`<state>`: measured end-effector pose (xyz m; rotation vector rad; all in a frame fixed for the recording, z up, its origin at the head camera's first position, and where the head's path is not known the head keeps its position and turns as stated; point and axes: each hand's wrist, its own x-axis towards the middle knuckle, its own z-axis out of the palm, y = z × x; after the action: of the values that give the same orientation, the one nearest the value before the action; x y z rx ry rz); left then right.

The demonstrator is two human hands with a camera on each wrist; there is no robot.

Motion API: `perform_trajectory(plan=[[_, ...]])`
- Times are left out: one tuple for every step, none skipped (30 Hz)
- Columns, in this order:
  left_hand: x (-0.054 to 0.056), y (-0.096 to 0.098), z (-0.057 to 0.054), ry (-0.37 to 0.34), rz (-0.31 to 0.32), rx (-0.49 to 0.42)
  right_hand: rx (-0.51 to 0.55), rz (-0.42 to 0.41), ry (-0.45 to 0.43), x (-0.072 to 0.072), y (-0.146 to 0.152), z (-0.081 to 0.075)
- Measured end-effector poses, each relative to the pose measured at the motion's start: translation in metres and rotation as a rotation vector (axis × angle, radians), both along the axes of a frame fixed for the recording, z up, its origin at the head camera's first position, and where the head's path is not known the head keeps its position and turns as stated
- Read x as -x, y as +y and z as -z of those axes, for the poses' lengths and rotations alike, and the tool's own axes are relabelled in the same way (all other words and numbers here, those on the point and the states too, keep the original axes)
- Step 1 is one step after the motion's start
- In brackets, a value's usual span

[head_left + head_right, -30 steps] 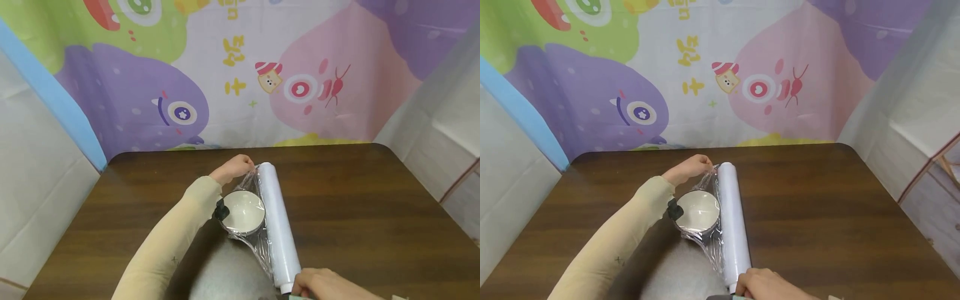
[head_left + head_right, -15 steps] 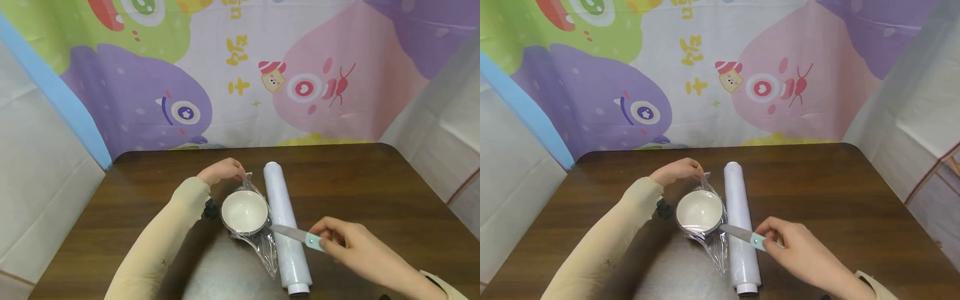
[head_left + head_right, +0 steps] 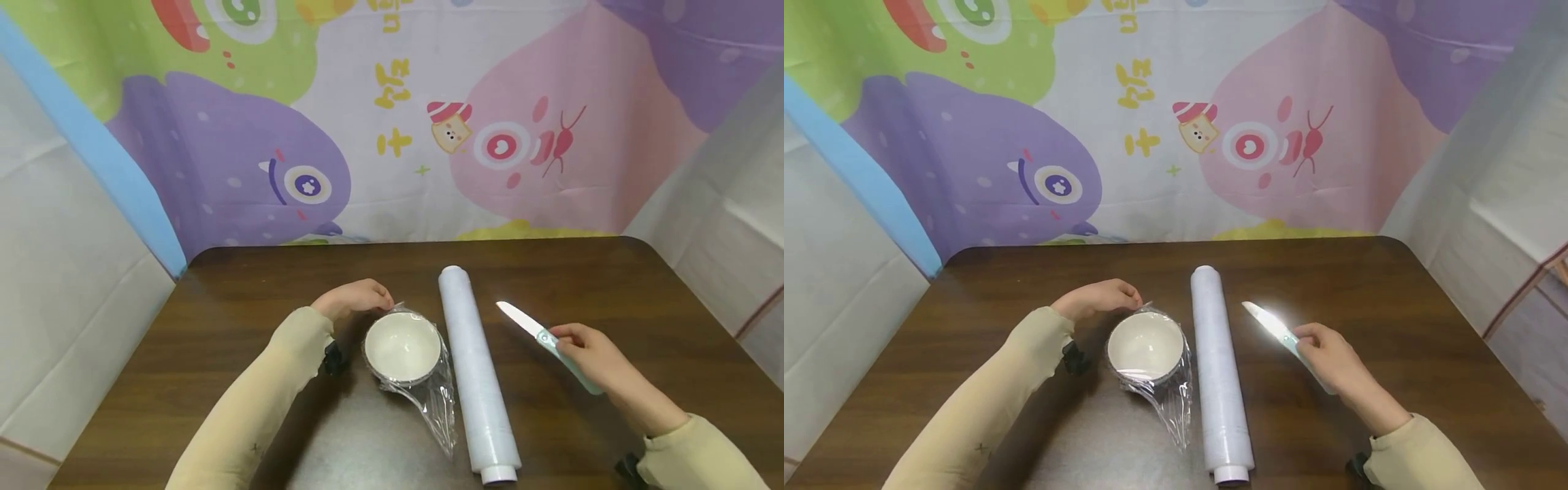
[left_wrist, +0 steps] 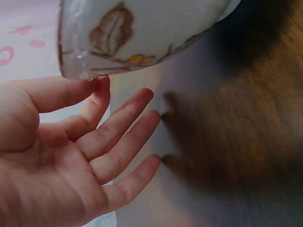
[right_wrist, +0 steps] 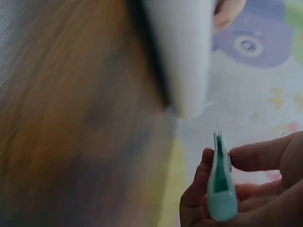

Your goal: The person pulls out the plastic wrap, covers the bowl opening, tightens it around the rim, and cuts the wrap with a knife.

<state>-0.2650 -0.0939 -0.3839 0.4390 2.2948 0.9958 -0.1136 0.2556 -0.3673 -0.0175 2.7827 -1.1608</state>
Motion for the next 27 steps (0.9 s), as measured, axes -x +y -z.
perform_trajectory(plan=[[-0.001,0.0,0.001,-0.003,-0.006,-0.007,-0.006,0.014,-0.027,0.003,0.003,0.004],[-0.002,-0.001,0.002,-0.01,-0.014,-0.014,-0.008,0.023,-0.055,0.005,0.006,0.008],[-0.003,-0.001,0.002,-0.019,-0.023,-0.022,-0.01,0.032,-0.08,0.008,0.009,0.012],[-0.004,-0.002,0.003,-0.031,-0.029,-0.032,-0.01,0.042,-0.102,0.01,0.011,0.015],[-0.005,-0.002,0.004,-0.046,-0.036,-0.043,-0.011,0.048,-0.122,0.012,0.013,0.019],[-0.005,-0.002,0.005,-0.058,-0.043,-0.051,-0.014,0.053,-0.138,0.013,0.015,0.022],[-0.006,-0.003,0.006,-0.067,-0.045,-0.065,-0.017,0.059,-0.147,0.015,0.016,0.025],[-0.007,-0.003,0.007,-0.079,-0.053,-0.078,-0.019,0.063,-0.147,0.016,0.016,0.028],[-0.008,-0.003,0.008,-0.086,-0.06,-0.091,-0.018,0.066,-0.147,0.016,0.017,0.03],[-0.008,-0.003,0.009,-0.092,-0.065,-0.1,-0.022,0.068,-0.144,0.017,0.017,0.032],[-0.008,-0.003,0.009,-0.094,-0.065,-0.11,-0.025,0.072,-0.141,0.017,0.017,0.034],[-0.008,-0.004,0.01,-0.095,-0.068,-0.118,-0.027,0.078,-0.135,0.017,0.017,0.036],[-0.008,-0.004,0.01,-0.096,-0.07,-0.128,-0.03,0.081,-0.128,0.018,0.016,0.037],[-0.008,-0.004,0.01,-0.097,-0.071,-0.13,-0.031,0.081,-0.128,0.018,0.016,0.037],[-0.008,-0.005,0.01,-0.097,-0.07,-0.132,-0.047,0.082,-0.124,0.018,0.016,0.038],[-0.009,-0.006,0.009,-0.095,-0.069,-0.132,-0.063,0.084,-0.124,0.018,0.016,0.038],[-0.009,-0.006,0.009,-0.096,-0.069,-0.134,-0.081,0.085,-0.122,0.019,0.016,0.038],[-0.009,-0.007,0.008,-0.095,-0.072,-0.138,-0.1,0.085,-0.121,0.019,0.016,0.038],[-0.01,-0.007,0.007,-0.097,-0.076,-0.141,-0.118,0.085,-0.119,0.02,0.016,0.038],[-0.01,-0.008,0.006,-0.099,-0.08,-0.144,-0.135,0.086,-0.12,0.02,0.016,0.038],[-0.01,-0.008,0.006,-0.097,-0.083,-0.147,-0.153,0.086,-0.116,0.02,0.016,0.038],[-0.01,-0.009,0.006,-0.097,-0.091,-0.151,-0.156,0.086,-0.118,0.021,0.017,0.038],[-0.01,-0.009,0.006,-0.095,-0.094,-0.154,-0.162,0.085,-0.116,0.02,0.017,0.039],[-0.01,-0.009,0.006,-0.094,-0.1,-0.16,-0.162,0.084,-0.116,0.02,0.017,0.039],[-0.009,-0.01,0.007,-0.092,-0.103,-0.16,-0.157,0.081,-0.116,0.02,0.017,0.039],[-0.009,-0.01,0.007,-0.089,-0.111,-0.159,-0.154,0.078,-0.118,0.02,0.017,0.039],[-0.008,-0.01,0.008,-0.084,-0.116,-0.152,-0.152,0.075,-0.119,0.019,0.017,0.039]])
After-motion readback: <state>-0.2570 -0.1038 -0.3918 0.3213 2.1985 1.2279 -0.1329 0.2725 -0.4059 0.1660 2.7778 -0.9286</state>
